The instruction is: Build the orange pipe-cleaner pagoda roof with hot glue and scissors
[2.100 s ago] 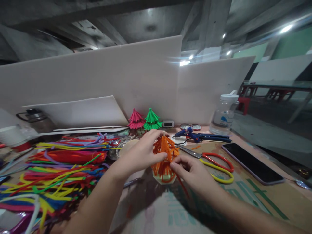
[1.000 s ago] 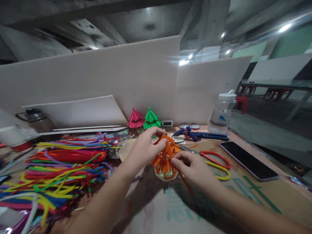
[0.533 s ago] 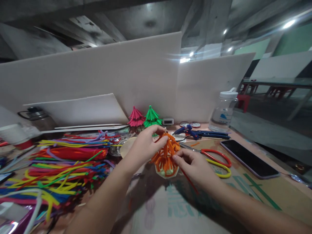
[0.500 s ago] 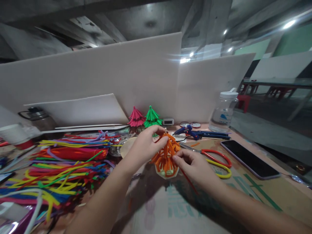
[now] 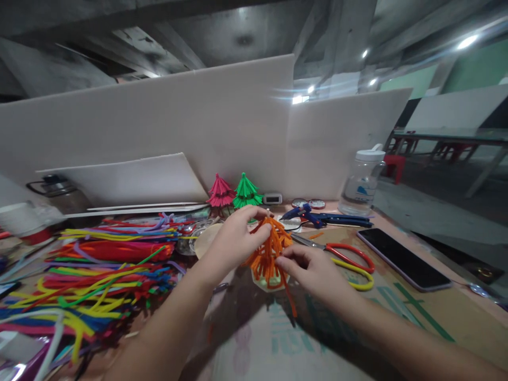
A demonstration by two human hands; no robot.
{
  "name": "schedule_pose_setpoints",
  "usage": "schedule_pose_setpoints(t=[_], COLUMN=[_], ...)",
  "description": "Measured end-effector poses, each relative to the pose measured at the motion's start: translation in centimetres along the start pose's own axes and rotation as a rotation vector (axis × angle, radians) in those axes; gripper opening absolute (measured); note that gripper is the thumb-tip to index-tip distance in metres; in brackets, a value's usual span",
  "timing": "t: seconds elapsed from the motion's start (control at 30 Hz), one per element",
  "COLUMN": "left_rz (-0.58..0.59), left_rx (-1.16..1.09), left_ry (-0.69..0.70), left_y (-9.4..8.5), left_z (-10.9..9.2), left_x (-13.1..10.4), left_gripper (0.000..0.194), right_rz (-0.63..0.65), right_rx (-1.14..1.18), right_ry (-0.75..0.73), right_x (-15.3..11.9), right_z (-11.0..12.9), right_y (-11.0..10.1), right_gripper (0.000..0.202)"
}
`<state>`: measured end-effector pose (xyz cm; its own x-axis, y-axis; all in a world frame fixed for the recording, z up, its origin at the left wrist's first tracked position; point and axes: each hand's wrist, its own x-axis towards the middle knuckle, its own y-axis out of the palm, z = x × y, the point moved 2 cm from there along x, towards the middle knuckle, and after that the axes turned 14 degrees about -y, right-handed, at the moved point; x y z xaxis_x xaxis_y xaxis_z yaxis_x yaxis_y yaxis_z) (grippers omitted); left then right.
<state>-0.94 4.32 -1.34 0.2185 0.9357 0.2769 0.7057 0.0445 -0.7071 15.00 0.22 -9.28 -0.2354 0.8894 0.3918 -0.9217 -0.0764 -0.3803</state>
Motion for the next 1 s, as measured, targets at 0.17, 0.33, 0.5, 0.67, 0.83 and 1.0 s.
schedule_pose_setpoints(t=[0.17,0.33,0.5,0.67,0.83,1.0], left_rz=[-0.067,-0.085,-0.018,0.054,0.079,0.094], left_rx=[0.026,0.056,0.030,0.022,0.044,0.050], left_ry=[0.050,0.084,0.024,0.004,0.049,0.040], left_y=[0.5,0.7,0.2,-0.6,-0.6,-0.4], left_z=[0.1,0.3,0.2,0.3,0.0,-0.1], left_x=[0.1,0.2,0.2,0.0,-0.2,-0.2], left_gripper=[0.020,0.019,0.022,0.027,0.035,0.037], right_rz=[0.006,-0.032,-0.066,-0.055,-0.023,-0.047], right_rx=[-0.008,-0.013,-0.030,-0.009,-0.033,-0.047], right_ry=[-0.007,-0.027,0.001,-0.011,-0.034,-0.016], right_x=[0.0,0.0,-0.1,-0.1,0.0,0.0], right_z=[-0.2,0.0,0.0,-0.2,0.0,0.1], right_y=[0.0,-0.1,-0.1,0.0,-0.1,-0.3], right_gripper=[0.021,0.022,0.021,0.020,0.020,0.020])
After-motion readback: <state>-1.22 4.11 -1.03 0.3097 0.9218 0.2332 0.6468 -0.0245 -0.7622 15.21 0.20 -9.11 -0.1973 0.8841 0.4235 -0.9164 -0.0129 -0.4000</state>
